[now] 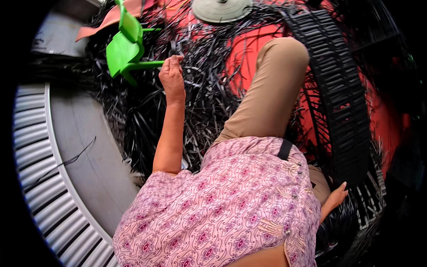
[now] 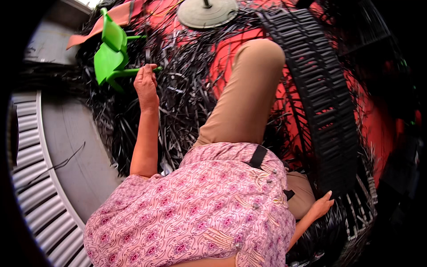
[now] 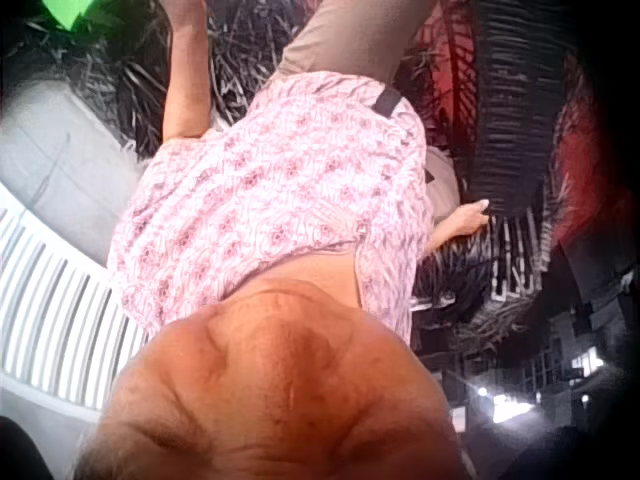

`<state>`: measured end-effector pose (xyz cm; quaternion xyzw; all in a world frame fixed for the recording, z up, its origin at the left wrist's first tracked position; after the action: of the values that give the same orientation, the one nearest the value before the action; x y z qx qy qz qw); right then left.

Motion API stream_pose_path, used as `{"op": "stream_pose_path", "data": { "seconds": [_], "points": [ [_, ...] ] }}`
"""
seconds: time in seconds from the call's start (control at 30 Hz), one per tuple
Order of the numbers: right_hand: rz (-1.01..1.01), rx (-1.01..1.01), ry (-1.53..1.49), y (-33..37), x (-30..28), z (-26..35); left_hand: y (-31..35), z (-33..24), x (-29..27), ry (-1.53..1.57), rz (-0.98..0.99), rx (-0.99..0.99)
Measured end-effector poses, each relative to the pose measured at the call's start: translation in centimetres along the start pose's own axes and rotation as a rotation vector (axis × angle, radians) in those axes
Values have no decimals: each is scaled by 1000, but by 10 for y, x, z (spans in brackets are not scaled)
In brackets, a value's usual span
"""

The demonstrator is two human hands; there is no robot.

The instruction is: The person sits cross-legged on the floor and weaves a black mat by hand. They interlace thin black strips through a pre-existing grid of vertical black rods, pulling the strips tight to form a woven pattern. The person occasionally adjusts the mat's position and picks up new strips from a pile on the floor.

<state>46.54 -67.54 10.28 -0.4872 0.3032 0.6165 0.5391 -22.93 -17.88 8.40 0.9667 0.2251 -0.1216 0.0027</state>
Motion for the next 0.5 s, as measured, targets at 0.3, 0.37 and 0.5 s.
{"op": "stream_pose_path", "data": {
  "seconds": [0.3, 0.37, 0.5],
  "points": [
    [417, -296, -1035, 27, -38, 185, 290, -273, 240, 245, 1249, 541],
    [775, -356, -1463, 60, -48, 244, 327, -262, 253, 140, 1396, 510],
    [866, -202, -1878, 80, -51, 289, 362, -232, 258, 82, 1528, 591]
  ]
}}
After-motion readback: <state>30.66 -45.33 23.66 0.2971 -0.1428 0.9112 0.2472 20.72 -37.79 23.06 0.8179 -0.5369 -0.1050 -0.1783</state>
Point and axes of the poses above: each hand's wrist, its own y-axis away from the middle knuckle, its own x-axis out of the palm, z = x × y, the point moved 9 cm from there along -y, towards the middle knuckle, and after that the axes turned 15 degrees about -y, right-handed, at the moved point
